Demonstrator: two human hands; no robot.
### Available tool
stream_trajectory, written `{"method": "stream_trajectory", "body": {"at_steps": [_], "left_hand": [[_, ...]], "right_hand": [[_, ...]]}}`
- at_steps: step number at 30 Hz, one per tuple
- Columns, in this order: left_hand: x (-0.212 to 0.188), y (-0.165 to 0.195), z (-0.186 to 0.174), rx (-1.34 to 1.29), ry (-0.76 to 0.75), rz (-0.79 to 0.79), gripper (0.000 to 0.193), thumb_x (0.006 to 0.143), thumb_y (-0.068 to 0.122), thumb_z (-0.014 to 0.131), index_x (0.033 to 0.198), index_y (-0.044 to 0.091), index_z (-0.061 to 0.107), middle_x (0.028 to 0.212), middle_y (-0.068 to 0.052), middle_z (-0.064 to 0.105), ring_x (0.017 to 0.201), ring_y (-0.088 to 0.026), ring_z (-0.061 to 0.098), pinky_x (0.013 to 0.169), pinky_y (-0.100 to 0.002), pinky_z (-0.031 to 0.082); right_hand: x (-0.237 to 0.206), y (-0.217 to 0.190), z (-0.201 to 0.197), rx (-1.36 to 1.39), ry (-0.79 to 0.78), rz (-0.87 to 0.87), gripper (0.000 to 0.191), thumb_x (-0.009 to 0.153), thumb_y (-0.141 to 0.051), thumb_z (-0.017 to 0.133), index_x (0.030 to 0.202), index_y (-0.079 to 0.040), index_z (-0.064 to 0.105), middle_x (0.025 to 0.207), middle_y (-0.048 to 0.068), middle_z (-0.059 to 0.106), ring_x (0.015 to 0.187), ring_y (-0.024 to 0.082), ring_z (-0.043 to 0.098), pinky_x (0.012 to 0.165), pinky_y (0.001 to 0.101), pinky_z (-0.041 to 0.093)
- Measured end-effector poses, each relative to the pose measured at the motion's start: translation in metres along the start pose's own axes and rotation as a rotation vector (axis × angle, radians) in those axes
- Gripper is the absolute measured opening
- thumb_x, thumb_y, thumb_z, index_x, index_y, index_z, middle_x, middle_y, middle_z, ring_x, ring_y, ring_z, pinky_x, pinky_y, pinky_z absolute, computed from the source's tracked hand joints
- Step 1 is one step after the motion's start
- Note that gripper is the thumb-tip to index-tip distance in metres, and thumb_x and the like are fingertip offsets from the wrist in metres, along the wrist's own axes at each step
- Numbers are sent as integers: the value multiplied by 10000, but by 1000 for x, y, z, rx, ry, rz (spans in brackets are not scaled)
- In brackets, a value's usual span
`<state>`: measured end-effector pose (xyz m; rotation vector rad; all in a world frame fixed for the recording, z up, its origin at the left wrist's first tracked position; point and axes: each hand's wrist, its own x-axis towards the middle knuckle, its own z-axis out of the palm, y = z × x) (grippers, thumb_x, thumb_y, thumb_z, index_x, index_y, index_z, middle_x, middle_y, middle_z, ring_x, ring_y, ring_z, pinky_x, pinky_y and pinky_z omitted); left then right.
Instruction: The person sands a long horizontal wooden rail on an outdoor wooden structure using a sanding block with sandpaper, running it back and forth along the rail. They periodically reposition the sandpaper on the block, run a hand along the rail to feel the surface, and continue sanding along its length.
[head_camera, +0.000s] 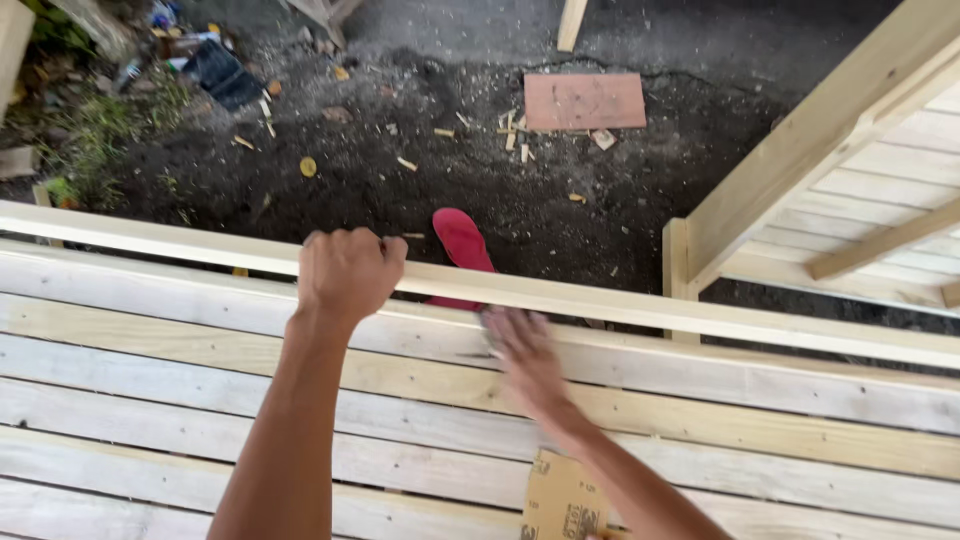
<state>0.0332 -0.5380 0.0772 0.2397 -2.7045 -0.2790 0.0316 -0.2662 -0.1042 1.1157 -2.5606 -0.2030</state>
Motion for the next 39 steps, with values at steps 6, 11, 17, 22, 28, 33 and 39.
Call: {"method": "stream_trajectory", "body": {"at_steps": [6,11,17,22,28,33,39], "left_hand": [[-1,2,1,11,-75,-49,527,954,271,555,482,46,627,508,-192,621,418,-383,587,672,-494,525],[-1,1,4,67,13,-7,514,957,277,557,497,57,621,535,-195,616,444,-367,574,661,-487,521],[-1,-1,-1,31,-222,-90,561,998,292,519,517,32,645,526,-202,631,458,-393,603,705,-494,529],[-4,-1,-1,57,-101,-29,519,976,312,553,548,40,660,579,-207,636,511,-394,611,712,-490,523],[-6,-1,0,75,-107,-44,533,988,300,552,531,41,646,550,-192,622,468,-379,586,723,-474,513],[-4,1,-4,95,-191,-88,558,994,300,535,516,32,637,506,-185,603,444,-363,572,714,-461,507],[-3,2,-8,61,-268,-114,585,1003,328,512,529,21,664,498,-195,619,434,-368,581,741,-489,499]], "right_hand": [[-94,96,0,318,-21,621,563,979,-181,525,1535,-121,460,1597,93,401,1495,276,310,1210,662,77],[-62,47,3,376,99,797,474,986,-133,426,1448,-90,523,1610,181,402,1553,396,291,1241,624,129],[-17,-13,3,450,96,271,717,827,-90,623,1506,26,428,1563,202,406,1482,396,365,1205,613,250],[-113,86,-5,395,-64,320,690,908,-31,531,1566,-168,376,1626,122,344,1486,342,307,1211,597,245],[-191,188,-13,152,72,766,450,953,-60,513,1393,-17,593,1377,172,528,1314,313,457,1062,550,353],[-106,97,-1,342,201,723,382,904,3,484,1250,-27,643,1352,129,606,1314,289,511,1095,529,342],[-53,17,8,476,230,349,643,817,96,599,1438,-68,551,1522,112,540,1435,278,505,1217,492,426]]}}
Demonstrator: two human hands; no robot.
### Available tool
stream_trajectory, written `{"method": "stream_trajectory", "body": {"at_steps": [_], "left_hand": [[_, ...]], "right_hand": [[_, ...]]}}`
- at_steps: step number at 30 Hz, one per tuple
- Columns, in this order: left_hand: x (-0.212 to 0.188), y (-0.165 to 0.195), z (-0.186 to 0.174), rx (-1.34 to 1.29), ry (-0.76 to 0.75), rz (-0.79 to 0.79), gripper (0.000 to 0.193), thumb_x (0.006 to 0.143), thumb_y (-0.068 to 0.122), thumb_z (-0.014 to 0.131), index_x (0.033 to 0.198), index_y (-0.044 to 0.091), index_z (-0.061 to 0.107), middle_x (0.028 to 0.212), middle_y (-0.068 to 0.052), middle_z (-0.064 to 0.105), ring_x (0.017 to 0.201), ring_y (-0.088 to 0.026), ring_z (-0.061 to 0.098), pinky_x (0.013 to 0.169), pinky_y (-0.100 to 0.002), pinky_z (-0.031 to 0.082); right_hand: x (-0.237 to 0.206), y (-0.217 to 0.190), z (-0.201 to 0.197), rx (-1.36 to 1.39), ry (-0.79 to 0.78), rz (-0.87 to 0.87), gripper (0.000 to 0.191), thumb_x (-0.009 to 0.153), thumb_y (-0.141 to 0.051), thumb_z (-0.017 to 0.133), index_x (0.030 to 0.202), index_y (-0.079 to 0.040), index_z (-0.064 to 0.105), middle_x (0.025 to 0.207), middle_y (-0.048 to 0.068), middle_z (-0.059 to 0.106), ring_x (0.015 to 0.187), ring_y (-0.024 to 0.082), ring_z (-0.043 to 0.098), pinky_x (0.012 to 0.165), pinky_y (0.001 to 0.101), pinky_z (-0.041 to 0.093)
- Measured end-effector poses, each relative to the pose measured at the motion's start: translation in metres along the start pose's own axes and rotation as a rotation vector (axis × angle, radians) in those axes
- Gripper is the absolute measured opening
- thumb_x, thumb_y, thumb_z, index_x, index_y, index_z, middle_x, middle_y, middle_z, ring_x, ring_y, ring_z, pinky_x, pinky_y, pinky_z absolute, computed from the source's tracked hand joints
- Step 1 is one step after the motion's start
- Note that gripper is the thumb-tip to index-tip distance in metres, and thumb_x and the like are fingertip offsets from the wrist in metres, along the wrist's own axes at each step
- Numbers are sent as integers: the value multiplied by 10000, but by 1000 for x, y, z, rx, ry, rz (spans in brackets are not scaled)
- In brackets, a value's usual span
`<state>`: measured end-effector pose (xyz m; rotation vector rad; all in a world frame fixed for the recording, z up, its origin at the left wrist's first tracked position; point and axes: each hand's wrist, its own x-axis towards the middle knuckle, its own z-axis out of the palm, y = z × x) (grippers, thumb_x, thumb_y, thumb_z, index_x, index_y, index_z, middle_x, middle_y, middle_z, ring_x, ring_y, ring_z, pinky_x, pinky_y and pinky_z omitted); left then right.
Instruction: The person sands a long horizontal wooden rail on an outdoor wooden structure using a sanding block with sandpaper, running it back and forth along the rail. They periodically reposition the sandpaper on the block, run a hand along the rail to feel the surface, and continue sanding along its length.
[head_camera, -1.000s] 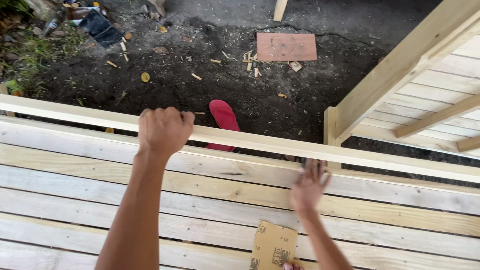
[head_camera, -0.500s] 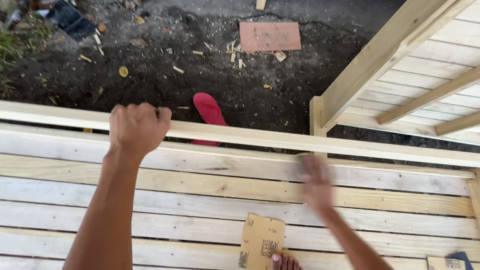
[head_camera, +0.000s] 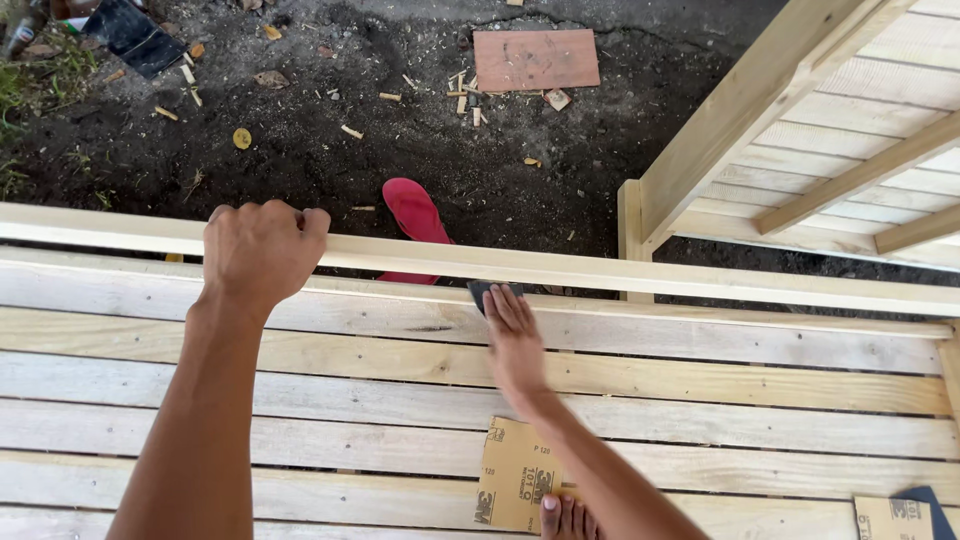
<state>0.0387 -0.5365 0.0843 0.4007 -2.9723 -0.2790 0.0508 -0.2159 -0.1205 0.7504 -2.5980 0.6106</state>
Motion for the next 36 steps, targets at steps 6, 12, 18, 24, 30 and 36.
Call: {"method": "stream_trajectory", "body": {"at_steps": [6,12,18,24,30,36], "left_hand": [[0,3,-4,32,-135,-58,635,1049,349,464,565,6,690,496,-190,646,461,-333,606,737,-457,506],[-1,3,1,67,4,-14,602,1037,346,499,562,23,680,511,-184,622,442,-329,569,747,-452,501],[-2,-1,5,5,35,-21,556,1018,346,515,593,28,681,535,-204,637,469,-370,593,775,-458,506],[1,-4,7,17,82,24,544,997,350,542,594,20,698,599,-226,650,539,-390,615,784,-485,524],[2,-2,9,14,93,21,547,1010,346,529,594,33,697,561,-217,638,488,-374,617,817,-480,530],[2,3,4,5,21,-36,586,1029,337,500,571,21,687,510,-204,621,456,-360,604,770,-477,517]], "right_hand": [[-50,135,-103,-163,-22,168,720,797,212,488,1435,-104,595,1534,118,537,1491,309,457,1231,474,410],[-47,139,-106,-165,146,392,632,825,159,439,1434,28,545,1562,231,474,1524,373,344,1259,496,307],[9,-30,10,118,-126,119,803,748,189,513,1514,-49,475,1583,198,438,1483,367,376,1197,487,305],[7,7,0,105,-172,3,743,822,193,583,1466,-178,584,1531,85,568,1447,282,505,1080,363,494],[-50,169,-115,-260,-37,163,593,858,158,500,1418,-19,582,1501,179,564,1429,321,510,1192,490,412],[-42,167,-98,-185,-93,226,641,825,242,446,1355,-54,651,1428,143,634,1395,316,567,1152,385,442]]}}
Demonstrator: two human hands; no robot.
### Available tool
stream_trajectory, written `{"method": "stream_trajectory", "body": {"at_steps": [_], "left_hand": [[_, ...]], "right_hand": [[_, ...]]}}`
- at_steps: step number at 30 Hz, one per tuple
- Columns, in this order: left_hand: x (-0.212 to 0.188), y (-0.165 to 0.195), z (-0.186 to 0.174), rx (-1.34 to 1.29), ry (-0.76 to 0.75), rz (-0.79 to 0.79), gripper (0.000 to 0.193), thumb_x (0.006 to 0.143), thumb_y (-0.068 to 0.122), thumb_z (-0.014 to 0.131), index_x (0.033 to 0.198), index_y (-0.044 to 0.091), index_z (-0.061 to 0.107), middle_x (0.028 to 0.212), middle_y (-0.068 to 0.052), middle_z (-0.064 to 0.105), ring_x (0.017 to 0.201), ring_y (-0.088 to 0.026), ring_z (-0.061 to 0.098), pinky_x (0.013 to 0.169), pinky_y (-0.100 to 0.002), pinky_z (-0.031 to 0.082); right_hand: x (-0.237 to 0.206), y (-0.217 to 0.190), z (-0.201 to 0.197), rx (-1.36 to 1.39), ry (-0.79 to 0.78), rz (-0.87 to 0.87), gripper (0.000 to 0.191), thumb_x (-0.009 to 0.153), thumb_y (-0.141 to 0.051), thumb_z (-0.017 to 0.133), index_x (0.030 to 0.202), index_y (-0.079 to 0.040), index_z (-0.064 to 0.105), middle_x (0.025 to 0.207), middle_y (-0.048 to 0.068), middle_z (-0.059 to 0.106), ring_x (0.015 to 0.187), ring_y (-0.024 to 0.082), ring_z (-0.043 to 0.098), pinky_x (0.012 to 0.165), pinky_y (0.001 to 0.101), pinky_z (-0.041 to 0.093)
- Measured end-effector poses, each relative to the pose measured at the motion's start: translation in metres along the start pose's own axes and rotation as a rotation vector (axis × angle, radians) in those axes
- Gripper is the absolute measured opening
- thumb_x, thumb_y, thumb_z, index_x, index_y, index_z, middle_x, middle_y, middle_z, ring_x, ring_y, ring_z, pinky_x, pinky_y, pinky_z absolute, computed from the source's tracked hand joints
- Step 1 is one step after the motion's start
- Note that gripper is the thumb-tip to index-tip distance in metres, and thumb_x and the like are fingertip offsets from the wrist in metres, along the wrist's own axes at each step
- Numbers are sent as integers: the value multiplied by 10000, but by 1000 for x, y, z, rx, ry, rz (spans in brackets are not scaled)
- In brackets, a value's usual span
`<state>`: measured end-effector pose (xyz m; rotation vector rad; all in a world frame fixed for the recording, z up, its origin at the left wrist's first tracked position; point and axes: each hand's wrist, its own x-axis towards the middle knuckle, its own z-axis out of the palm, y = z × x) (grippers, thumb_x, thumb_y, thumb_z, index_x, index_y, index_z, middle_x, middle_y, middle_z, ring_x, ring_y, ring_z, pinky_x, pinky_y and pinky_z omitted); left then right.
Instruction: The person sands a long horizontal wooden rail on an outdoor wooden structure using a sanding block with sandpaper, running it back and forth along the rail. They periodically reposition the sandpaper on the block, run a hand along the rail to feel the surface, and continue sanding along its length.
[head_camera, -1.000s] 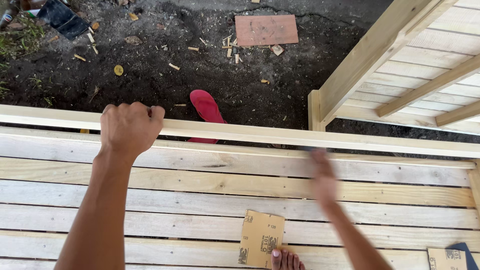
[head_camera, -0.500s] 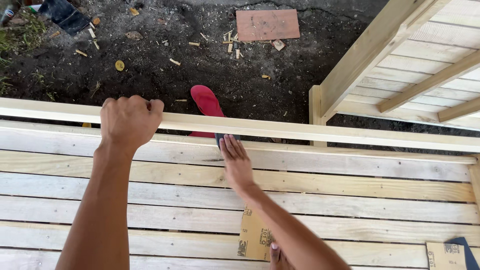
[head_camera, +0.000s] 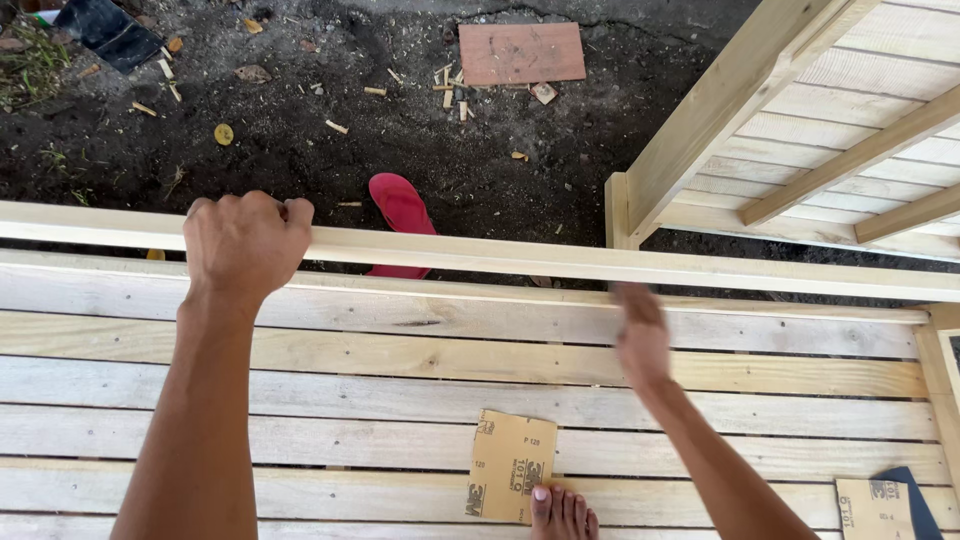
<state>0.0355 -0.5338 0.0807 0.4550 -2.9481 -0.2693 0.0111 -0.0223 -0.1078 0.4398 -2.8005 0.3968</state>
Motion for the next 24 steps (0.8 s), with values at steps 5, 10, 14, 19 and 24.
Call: {"method": "stream_trajectory", "body": {"at_steps": [5,10,14,19,24], "left_hand": [[2,1,-4,42,-63,-30,625,1033,337,478,549,8,696,512,-194,635,495,-360,600,770,-472,498],[1,0,-2,-7,73,23,550,1019,358,522,602,67,733,553,-186,628,480,-362,586,759,-466,500],[0,0,0,26,18,0,568,1044,379,537,615,63,736,546,-170,647,489,-358,609,751,-456,505],[-2,-3,3,-17,137,35,507,1015,363,572,630,91,758,555,-176,650,478,-352,607,766,-456,506],[-3,-3,4,22,95,42,563,1057,368,551,624,66,745,548,-165,650,489,-352,608,762,-472,498]], "right_hand": [[17,-72,4,54,54,-304,469,836,61,588,1290,-23,672,1331,153,679,1240,302,634,1011,475,553],[63,-94,-10,239,-485,94,293,1027,-109,582,1306,-85,668,1208,91,739,1037,253,722,961,434,565],[59,-91,-13,115,-659,116,428,1029,-11,499,1425,-133,602,1232,104,726,1090,247,715,1002,387,575],[28,-86,-7,100,-88,-336,539,838,65,560,1371,-4,607,1383,205,641,1301,347,565,1119,465,425],[46,-90,12,216,-320,-86,396,1016,-40,590,1409,-86,592,1406,104,638,1378,267,551,1238,431,383]]}}
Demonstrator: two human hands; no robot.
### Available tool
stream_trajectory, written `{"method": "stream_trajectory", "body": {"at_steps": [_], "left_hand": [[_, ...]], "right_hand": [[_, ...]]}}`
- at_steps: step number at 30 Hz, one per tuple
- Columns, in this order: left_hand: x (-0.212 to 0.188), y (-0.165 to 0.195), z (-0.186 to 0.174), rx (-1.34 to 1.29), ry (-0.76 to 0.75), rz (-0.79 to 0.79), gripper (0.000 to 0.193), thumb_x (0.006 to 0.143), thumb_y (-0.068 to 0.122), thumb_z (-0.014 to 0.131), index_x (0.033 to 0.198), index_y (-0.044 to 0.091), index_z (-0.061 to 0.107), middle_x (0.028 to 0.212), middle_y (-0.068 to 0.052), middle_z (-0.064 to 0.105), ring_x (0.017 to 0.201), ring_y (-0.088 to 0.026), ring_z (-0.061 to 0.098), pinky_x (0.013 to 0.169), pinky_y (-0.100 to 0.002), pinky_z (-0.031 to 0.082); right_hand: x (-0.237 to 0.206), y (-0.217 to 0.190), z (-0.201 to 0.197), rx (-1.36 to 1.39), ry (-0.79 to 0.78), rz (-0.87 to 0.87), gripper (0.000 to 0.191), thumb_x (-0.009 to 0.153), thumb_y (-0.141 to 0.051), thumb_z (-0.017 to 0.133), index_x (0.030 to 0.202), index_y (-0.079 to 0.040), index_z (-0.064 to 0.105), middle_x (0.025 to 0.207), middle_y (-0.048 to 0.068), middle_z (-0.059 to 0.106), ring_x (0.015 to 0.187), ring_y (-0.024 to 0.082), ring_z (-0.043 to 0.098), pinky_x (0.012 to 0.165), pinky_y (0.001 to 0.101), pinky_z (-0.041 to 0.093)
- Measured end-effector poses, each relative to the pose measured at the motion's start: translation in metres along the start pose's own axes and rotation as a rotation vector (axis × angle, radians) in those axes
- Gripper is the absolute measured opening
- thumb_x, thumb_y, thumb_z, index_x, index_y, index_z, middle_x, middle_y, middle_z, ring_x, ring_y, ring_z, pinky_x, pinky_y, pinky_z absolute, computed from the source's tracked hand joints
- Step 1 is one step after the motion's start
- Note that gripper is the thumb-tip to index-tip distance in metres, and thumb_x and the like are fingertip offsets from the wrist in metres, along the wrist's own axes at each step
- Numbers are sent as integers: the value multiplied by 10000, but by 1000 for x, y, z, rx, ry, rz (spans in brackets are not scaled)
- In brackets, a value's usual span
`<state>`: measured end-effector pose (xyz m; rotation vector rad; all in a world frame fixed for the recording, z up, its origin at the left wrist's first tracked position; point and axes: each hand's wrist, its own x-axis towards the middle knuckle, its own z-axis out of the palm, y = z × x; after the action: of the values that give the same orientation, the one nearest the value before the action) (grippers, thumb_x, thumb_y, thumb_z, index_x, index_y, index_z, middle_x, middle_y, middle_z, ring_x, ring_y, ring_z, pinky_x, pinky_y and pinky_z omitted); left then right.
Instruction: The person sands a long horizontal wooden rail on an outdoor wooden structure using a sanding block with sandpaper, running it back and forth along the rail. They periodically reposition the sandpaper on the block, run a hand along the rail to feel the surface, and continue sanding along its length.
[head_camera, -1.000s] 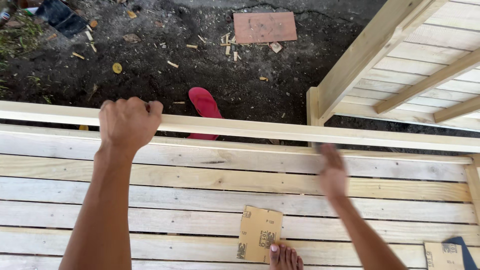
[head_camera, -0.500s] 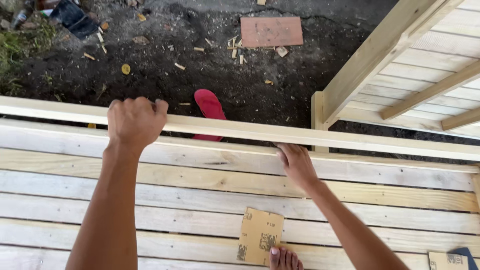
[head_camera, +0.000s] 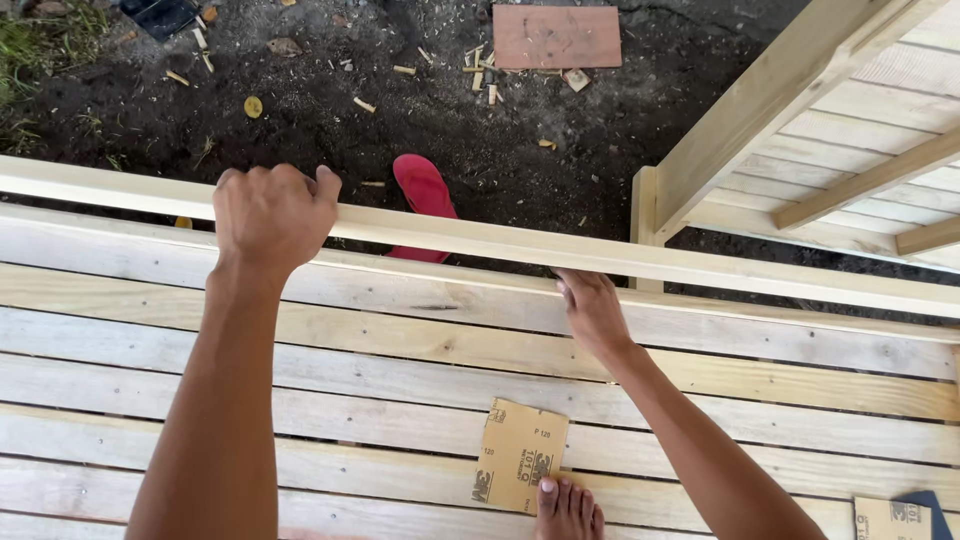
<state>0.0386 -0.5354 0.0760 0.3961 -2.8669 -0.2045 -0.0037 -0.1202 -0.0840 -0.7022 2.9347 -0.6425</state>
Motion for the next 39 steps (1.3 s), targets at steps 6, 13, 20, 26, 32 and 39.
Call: {"method": "stream_trajectory", "body": {"at_steps": [6,13,20,26,32,39], "left_hand": [[3,4,-4,-1,-8,-18,650,1069,437,533,552,94,727,503,-171,625,451,-341,588,726,-473,480],[3,5,-5,5,-121,-59,735,1116,462,469,533,72,689,482,-145,606,440,-335,561,723,-470,475],[6,3,2,14,54,-5,690,1068,476,507,537,75,690,524,-176,613,470,-343,560,717,-475,483],[5,6,-2,-13,-94,-63,720,1087,463,475,528,56,676,509,-183,628,466,-357,580,728,-484,476],[7,4,3,-5,31,-20,678,1062,441,510,494,88,625,478,-149,576,431,-317,524,688,-455,462],[7,1,11,57,-4,-14,669,1074,420,512,517,66,620,459,-153,580,406,-304,545,630,-480,478]], "right_hand": [[-26,-7,4,-170,187,-232,490,924,18,538,1412,-9,572,1477,186,584,1400,322,519,1198,477,357],[3,-13,10,-59,-69,118,364,1060,-108,528,1414,-109,610,1392,69,670,1329,201,608,1264,413,375],[-14,-21,5,-289,308,-300,432,908,-15,531,1324,-24,650,1363,167,676,1287,307,634,1132,494,407],[19,-23,14,-63,-317,281,278,1140,-128,460,1282,-57,689,1333,93,739,1209,218,737,1155,367,558],[-13,-24,19,-213,279,-261,414,943,-59,566,1353,-51,626,1381,151,663,1305,314,624,1142,510,415],[19,-32,30,-70,-31,65,364,1019,-94,548,1373,-93,635,1386,93,666,1326,225,608,1244,426,393]]}}
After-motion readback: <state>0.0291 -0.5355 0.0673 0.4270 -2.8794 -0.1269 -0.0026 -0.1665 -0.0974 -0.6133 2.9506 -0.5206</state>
